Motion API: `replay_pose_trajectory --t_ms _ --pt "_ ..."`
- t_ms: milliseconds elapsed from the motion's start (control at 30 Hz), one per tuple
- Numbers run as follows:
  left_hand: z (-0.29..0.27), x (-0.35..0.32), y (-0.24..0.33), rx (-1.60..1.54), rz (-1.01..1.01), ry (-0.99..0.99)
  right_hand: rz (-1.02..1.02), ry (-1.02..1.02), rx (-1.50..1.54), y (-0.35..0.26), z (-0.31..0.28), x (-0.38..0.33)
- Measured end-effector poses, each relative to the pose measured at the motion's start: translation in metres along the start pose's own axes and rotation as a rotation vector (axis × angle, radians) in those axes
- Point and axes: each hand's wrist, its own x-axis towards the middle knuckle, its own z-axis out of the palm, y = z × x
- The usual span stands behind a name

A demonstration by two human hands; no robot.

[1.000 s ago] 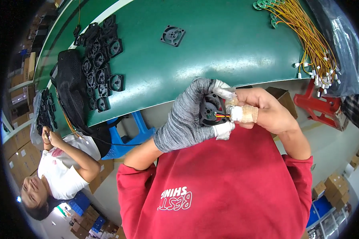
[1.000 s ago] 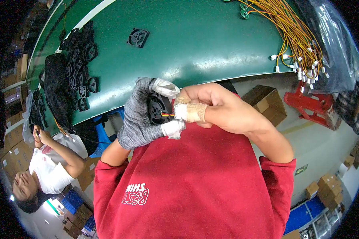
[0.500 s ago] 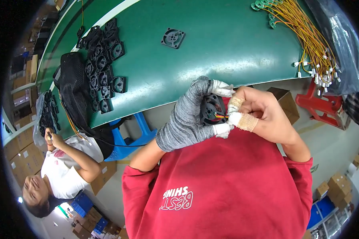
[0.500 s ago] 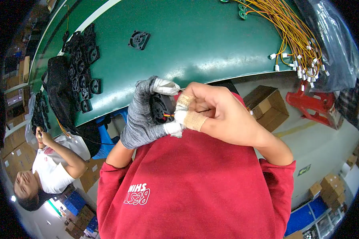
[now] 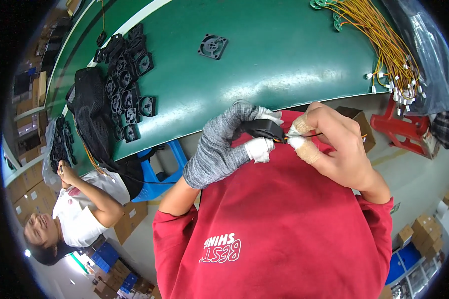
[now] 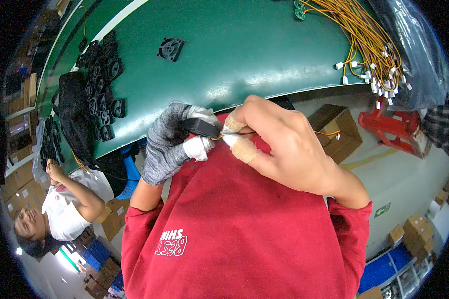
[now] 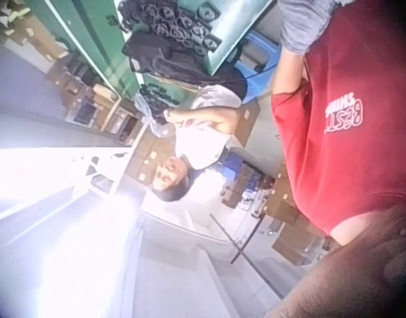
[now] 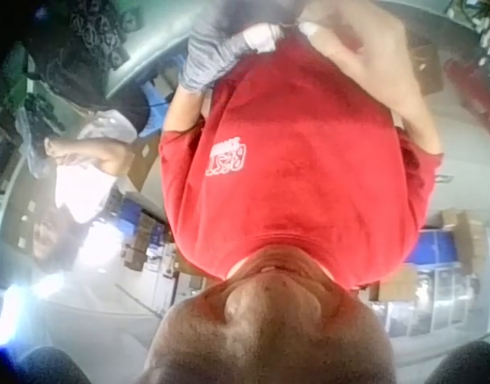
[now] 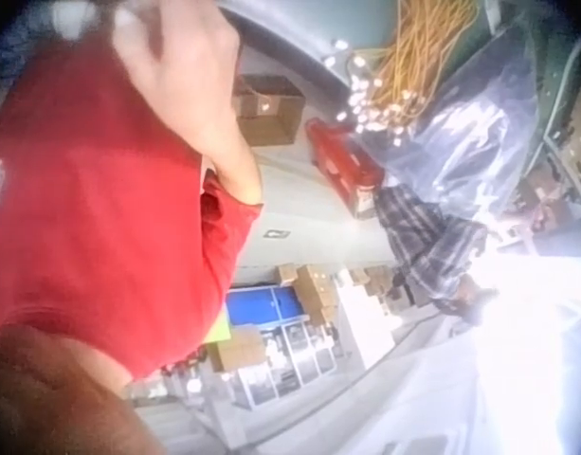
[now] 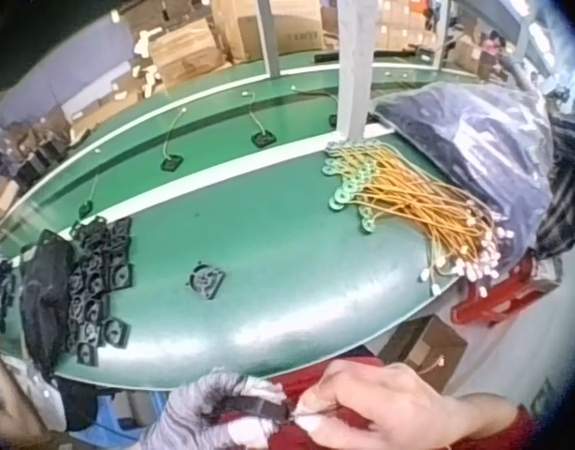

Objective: The person assembles electronic components by hand, threading electronic wires and attaching small plastic fan housings.

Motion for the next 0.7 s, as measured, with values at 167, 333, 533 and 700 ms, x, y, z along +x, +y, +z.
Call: replay_pose_trajectory --t_ms 167,333,533,700 --pt "0.0 0.005 0.009 0.163 0.054 0.062 -0.07 0.004 -0.079 0.004 -0.008 0.006" --pt "0.008 0.011 0.029 0.594 0.358 -0.042 -0.16 -0.009 -0.289 -0.01 -0.02 0.003" --pt "0.011 0.001 0.035 1.222 0.612 -0.126 -0.169 0.04 -0.222 -0.001 -0.016 -0.002" --pt "0.022 0.013 0.03 1.319 0.856 -0.059 0.039 0.007 0.087 -0.005 -0.018 -0.002"
